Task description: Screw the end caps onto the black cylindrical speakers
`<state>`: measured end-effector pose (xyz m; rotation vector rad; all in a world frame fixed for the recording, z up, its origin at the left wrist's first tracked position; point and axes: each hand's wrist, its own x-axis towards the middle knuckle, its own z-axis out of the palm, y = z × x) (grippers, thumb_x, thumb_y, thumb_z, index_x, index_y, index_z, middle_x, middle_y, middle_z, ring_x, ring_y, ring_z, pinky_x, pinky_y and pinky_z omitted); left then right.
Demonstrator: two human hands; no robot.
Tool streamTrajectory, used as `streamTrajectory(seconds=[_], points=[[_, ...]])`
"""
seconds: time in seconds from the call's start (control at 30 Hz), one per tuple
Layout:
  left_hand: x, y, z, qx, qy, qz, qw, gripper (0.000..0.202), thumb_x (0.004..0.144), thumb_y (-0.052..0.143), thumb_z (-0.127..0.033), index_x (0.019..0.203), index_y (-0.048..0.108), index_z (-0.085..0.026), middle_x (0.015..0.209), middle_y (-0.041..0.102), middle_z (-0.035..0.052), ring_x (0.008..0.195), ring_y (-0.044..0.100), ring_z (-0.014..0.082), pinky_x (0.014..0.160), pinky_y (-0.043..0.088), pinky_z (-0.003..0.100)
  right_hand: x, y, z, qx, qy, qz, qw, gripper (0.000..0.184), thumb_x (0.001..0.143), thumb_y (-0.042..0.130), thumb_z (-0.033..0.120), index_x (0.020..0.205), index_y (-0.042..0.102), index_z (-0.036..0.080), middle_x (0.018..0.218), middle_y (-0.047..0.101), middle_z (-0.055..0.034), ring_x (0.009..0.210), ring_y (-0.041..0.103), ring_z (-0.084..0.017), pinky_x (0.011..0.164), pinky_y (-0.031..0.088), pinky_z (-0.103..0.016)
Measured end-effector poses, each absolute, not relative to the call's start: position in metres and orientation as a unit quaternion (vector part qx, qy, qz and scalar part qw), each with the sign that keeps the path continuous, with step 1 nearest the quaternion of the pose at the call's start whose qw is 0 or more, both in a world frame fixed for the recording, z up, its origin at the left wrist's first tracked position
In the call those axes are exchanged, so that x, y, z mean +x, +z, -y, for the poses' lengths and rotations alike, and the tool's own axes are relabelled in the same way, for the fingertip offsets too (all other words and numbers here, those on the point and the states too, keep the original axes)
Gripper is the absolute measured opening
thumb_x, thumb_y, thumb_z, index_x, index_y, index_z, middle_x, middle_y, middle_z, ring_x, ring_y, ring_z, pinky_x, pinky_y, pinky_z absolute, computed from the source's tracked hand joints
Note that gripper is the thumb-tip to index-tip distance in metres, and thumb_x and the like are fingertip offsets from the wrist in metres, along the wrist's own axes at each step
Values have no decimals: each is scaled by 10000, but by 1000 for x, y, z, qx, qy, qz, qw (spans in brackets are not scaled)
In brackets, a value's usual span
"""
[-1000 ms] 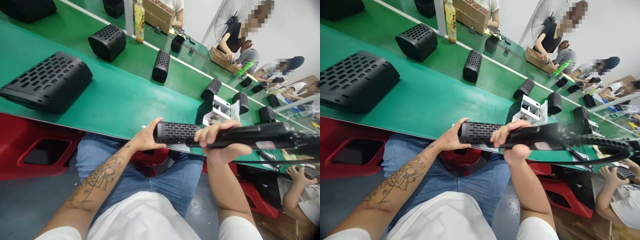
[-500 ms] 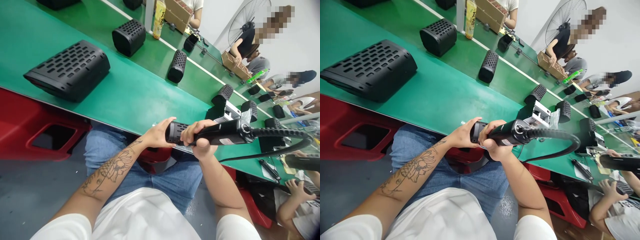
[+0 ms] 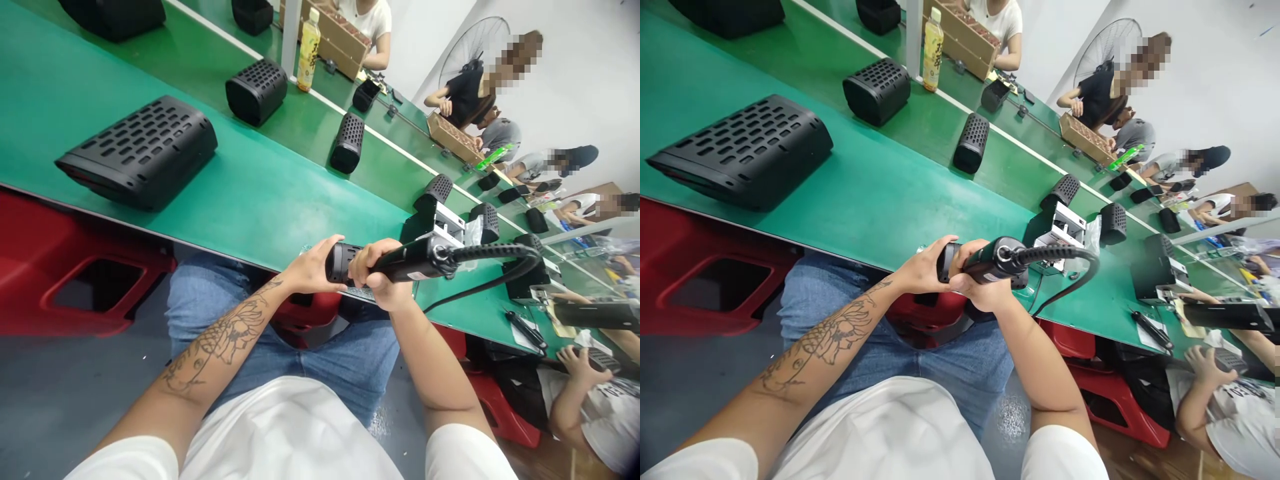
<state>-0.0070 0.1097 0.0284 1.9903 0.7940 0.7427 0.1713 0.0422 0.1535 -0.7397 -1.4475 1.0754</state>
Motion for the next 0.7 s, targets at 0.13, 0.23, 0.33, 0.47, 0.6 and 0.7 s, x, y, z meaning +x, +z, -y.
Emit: streamTrajectory(seconds=[0.13,0.23,0.33,0.47,0.6,0.7], points=[[-6,26,-89,788,305,-370,385,1243,801,1026,-670,1789,383,-271,1699,639,210,1512,725,468,1272,619,662,173,157,-31,-353,445,605,558,687,704,1056,791,879,617,292,574,639,91,508,619,-153,577,588,-338],[-1,13,-36,743,384,-463,294,1333,834,1039,-629,1850,245,-291,1713,551,249,1635,615,516,1336,572,738,199,181,-25,-353,384,564,640,681,790,961,868,989,649,297,573,596,118,446,577,-141,535,584,-333],[3,-12,34,734,407,-494,225,1507,853,1036,-568,1926,1,-351,1803,388,284,1694,543,576,1331,564,841,258,203,-31,-407,211,512,727,589,894,916,803,1063,652,305,589,557,141,435,579,-129,539,596,-314],[11,-31,79,820,370,-354,256,1359,963,850,-430,1916,-107,-583,1846,497,155,1581,694,542,1171,725,799,353,199,-59,-526,28,440,727,608,858,939,787,948,660,255,589,606,109,450,613,-127,519,562,-297],[31,11,25,899,271,-128,320,1118,988,719,-250,1817,221,-811,1743,698,-110,1525,775,422,1292,682,711,401,170,-75,-529,34,420,737,666,775,968,822,900,624,265,535,602,118,409,572,-130,482,537,-304],[52,68,-48,940,215,-119,237,1019,901,750,-103,1783,555,-575,1851,612,-21,1741,560,447,1497,377,759,403,154,-67,-520,79,429,734,624,800,991,756,900,619,266,527,599,123,394,567,-133,482,549,-316]])
